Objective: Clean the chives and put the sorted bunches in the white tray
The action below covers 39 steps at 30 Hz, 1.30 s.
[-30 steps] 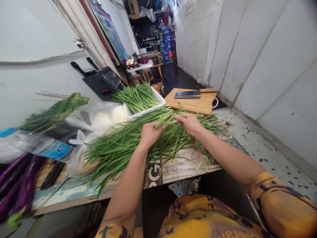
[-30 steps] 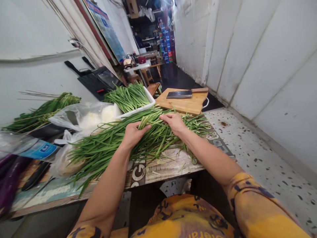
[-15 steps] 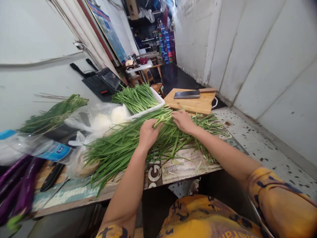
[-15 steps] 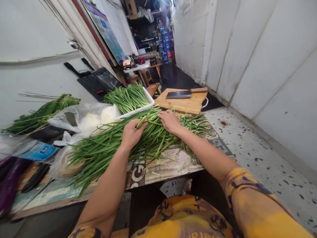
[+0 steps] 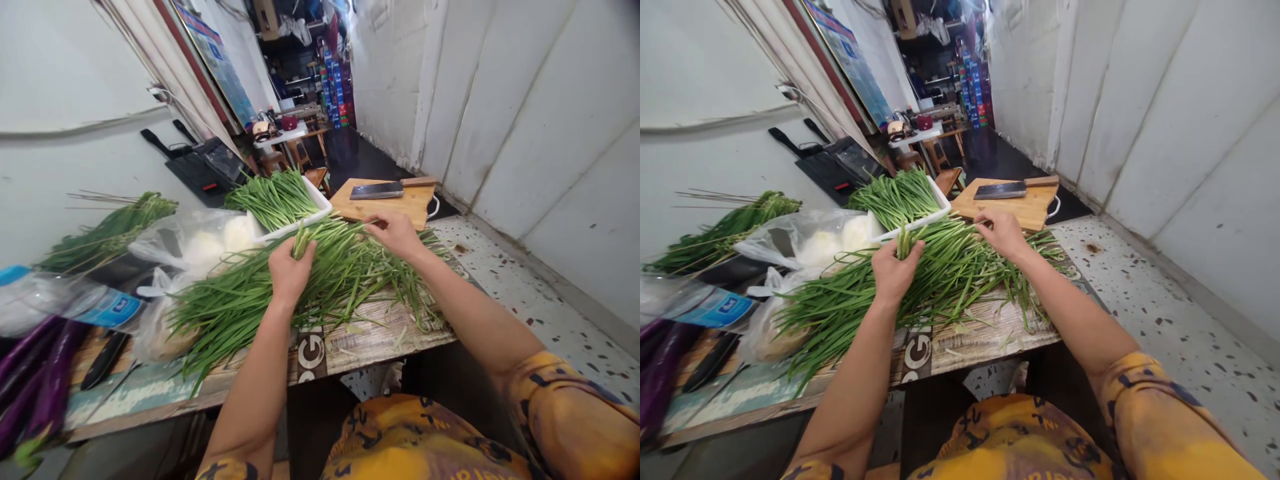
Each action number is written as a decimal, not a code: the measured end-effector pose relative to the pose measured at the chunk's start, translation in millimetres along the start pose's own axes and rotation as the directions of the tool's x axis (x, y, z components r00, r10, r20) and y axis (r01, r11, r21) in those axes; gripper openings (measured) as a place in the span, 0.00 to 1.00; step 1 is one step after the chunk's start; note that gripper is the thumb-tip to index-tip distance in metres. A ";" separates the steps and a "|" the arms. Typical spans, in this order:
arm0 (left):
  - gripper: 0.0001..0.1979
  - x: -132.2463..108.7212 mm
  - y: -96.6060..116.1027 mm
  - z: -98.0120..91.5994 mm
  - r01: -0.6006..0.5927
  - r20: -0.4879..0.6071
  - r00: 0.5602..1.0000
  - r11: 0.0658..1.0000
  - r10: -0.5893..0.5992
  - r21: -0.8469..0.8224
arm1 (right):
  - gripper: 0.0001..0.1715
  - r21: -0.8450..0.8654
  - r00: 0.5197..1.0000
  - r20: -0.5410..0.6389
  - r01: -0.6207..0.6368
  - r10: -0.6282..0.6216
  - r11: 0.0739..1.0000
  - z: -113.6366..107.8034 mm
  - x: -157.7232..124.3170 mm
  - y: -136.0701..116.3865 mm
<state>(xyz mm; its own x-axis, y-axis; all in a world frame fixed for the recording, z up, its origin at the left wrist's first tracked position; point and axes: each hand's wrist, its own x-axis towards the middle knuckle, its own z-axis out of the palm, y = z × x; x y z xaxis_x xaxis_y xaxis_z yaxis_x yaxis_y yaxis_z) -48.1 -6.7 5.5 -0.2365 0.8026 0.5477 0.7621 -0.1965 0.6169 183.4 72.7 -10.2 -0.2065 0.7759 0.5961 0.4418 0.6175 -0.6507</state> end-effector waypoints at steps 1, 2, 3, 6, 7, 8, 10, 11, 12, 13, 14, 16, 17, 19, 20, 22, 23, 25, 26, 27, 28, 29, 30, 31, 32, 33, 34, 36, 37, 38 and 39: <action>0.16 -0.1 -0.2 -0.5 0.015 -0.018 1.000 1.000 -0.016 -0.004 | 0.07 -0.032 0.999 -0.036 -0.034 0.033 0.999 -2.2 0.6 0.0; 0.16 -0.1 -0.7 -0.8 0.028 -0.022 0.999 1.000 -0.028 -0.013 | 0.07 -0.038 0.997 -0.044 -0.059 0.058 0.998 -3.5 0.9 -0.6; 0.17 -0.2 -1.3 -0.8 0.032 -0.006 0.999 0.999 -0.032 -0.021 | 0.07 -0.008 0.997 -0.017 -0.076 0.076 0.997 -3.8 0.8 -2.2; 0.16 -1.3 -2.2 1.3 -0.043 0.100 0.994 0.998 0.048 -0.049 | 0.10 0.233 0.978 0.182 -0.140 0.099 0.962 1.3 -2.1 -11.7; 0.15 -2.1 -2.0 2.7 -0.096 0.143 0.984 0.993 0.105 -0.063 | 0.12 0.318 0.966 0.241 -0.169 0.093 0.933 4.5 -3.7 -15.4; 0.14 -3.0 -1.8 4.6 -0.146 0.186 0.970 0.987 0.157 -0.075 | 0.13 0.390 0.957 0.276 -0.196 0.088 0.900 8.1 -5.4 -18.9; 0.12 -5.0 -1.7 9.4 -0.190 0.251 0.946 0.978 0.204 -0.081 | 0.14 0.490 0.951 0.298 -0.231 0.087 0.841 15.4 -8.8 -24.3; 0.12 -5.9 -2.1 12.0 -0.178 0.268 0.944 0.981 0.192 -0.077 | 0.15 0.520 0.953 0.290 -0.237 0.091 0.821 18.8 -10.3 -26.1; 0.12 -6.6 -2.9 14.5 -0.149 0.272 0.948 0.986 0.165 -0.078 | 0.15 0.536 0.956 0.277 -0.232 0.090 0.812 21.6 -11.7 -27.5; 0.12 -7.2 -3.7 16.6 -0.114 0.269 0.954 0.989 0.134 -0.090 | 0.16 0.538 0.961 0.265 -0.215 0.079 0.815 23.9 -12.9 -28.6; 0.13 -7.5 -4.6 18.1 -0.082 0.266 0.958 0.990 0.109 -0.113 | 0.16 0.524 0.966 0.254 -0.184 0.054 0.832 25.5 -13.8 -29.4; 0.14 -7.5 -5.7 19.2 -0.034 0.278 0.957 0.985 0.080 -0.167 | 0.14 0.454 0.975 0.221 -0.090 -0.013 0.886 26.5 -14.5 -29.8; 0.15 -7.2 -5.8 18.7 -0.017 0.296 0.953 0.983 0.072 -0.184 | 0.12 0.402 0.977 0.207 -0.043 -0.046 0.915 25.8 -14.0 -28.9; 0.15 -6.2 -5.1 16.6 0.010 0.334 0.941 0.981 0.057 -0.195 | 0.09 0.298 0.980 0.189 0.010 -0.069 0.954 22.2 -11.3 -24.0; 0.15 -5.6 -4.6 15.4 0.022 0.343 0.938 0.981 0.046 -0.193 | 0.09 0.258 0.982 0.182 -0.002 -0.046 0.966 19.3 -9.1 -19.8; 0.15 -4.5 -3.9 13.6 0.054 0.333 0.943 0.982 0.010 -0.182 | 0.11 0.194 0.983 0.172 -0.101 0.067 0.976 12.1 -4.1 -9.7; 0.15 -4.0 -3.8 13.1 0.073 0.318 0.948 0.981 -0.012 -0.179 | 0.13 0.155 0.979 0.157 -0.157 0.133 0.975 8.2 -1.9 -4.9; 0.16 -3.5 -3.8 13.1 0.102 0.299 0.953 0.979 -0.045 -0.175 | 0.13 0.031 0.980 0.080 -0.187 0.184 0.982 1.7 0.4 0.5; 0.16 -3.5 -3.8 13.4 0.109 0.301 0.952 0.979 -0.053 -0.172 | 0.12 -0.047 0.989 0.042 -0.137 0.139 0.990 -0.4 0.2 0.4; 0.16 -3.5 -3.7 13.7 0.111 0.309 0.950 0.979 -0.054 -0.170 | 0.12 -0.125 0.998 0.027 -0.045 0.048 0.991 -1.5 -0.8 -1.6; 0.16 -3.6 -3.6 14.0 0.110 0.319 0.946 0.980 -0.051 -0.168 | 0.15 -0.187 0.997 0.041 0.069 -0.062 0.980 -1.6 -2.5 -5.0; 0.16 -3.7 -3.5 14.2 0.107 0.332 0.942 0.980 -0.046 -0.168 | 0.17 -0.223 0.983 0.084 0.179 -0.164 0.958 -0.6 -4.5 -9.3; 0.16 -3.8 -3.3 14.3 0.106 0.344 0.938 0.980 -0.043 -0.167 | 0.17 -0.230 0.959 0.152 0.269 -0.239 0.935 1.0 -6.6 -13.7; 0.16 -3.8 -3.0 14.1 0.106 0.354 0.934 0.980 -0.040 -0.169 | 0.15 -0.215 0.935 0.221 0.324 -0.278 0.921 3.2 -8.5 -17.6; 0.16 -3.7 -2.6 13.7 0.108 0.360 0.932 0.979 -0.039 -0.172 | 0.11 -0.183 0.921 0.269 0.337 -0.283 0.924 5.8 -10.0 -20.6; 0.15 -3.5 -2.1 13.1 0.111 0.364 0.930 0.978 -0.040 -0.176 | 0.10 -0.129 0.919 0.296 0.308 -0.260 0.942 8.6 -11.2 -22.6; 0.15 -3.3 -1.5 12.4 0.115 0.369 0.929 0.976 -0.039 -0.184 | 0.12 -0.051 0.929 0.304 0.239 -0.213 0.970 11.5 -12.1 -23.5; 0.16 -3.0 -0.1 11.1 0.118 0.378 0.925 0.968 -0.027 -0.220 | 0.15 0.163 0.954 0.291 0.022 -0.070 0.986 17.8 -13.1 -23.7; 0.16 -2.9 0.7 10.7 0.118 0.383 0.924 0.963 -0.017 -0.241 | 0.16 0.273 0.961 0.276 -0.096 0.018 0.957 21.0 -13.3 -23.5; 0.16 -2.8 1.3 10.4 0.117 0.387 0.922 0.959 -0.009 -0.258 | 0.17 0.368 0.961 0.255 -0.201 0.110 0.908 24.1 -13.2 -23.2; 0.16 -2.9 1.8 10.2 0.116 0.385 0.923 0.957 -0.004 -0.267 | 0.18 0.440 0.954 0.225 -0.282 0.199 0.852 26.9 -12.8 -22.8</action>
<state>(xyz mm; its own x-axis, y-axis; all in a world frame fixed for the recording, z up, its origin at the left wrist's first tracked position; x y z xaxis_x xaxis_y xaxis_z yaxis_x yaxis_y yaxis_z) -39.9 -3.6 -0.8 0.0106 0.9584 0.2853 0.5408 -0.2455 0.8046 152.5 52.1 -15.6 -0.3052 0.8921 0.3332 0.0504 0.3645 -0.9298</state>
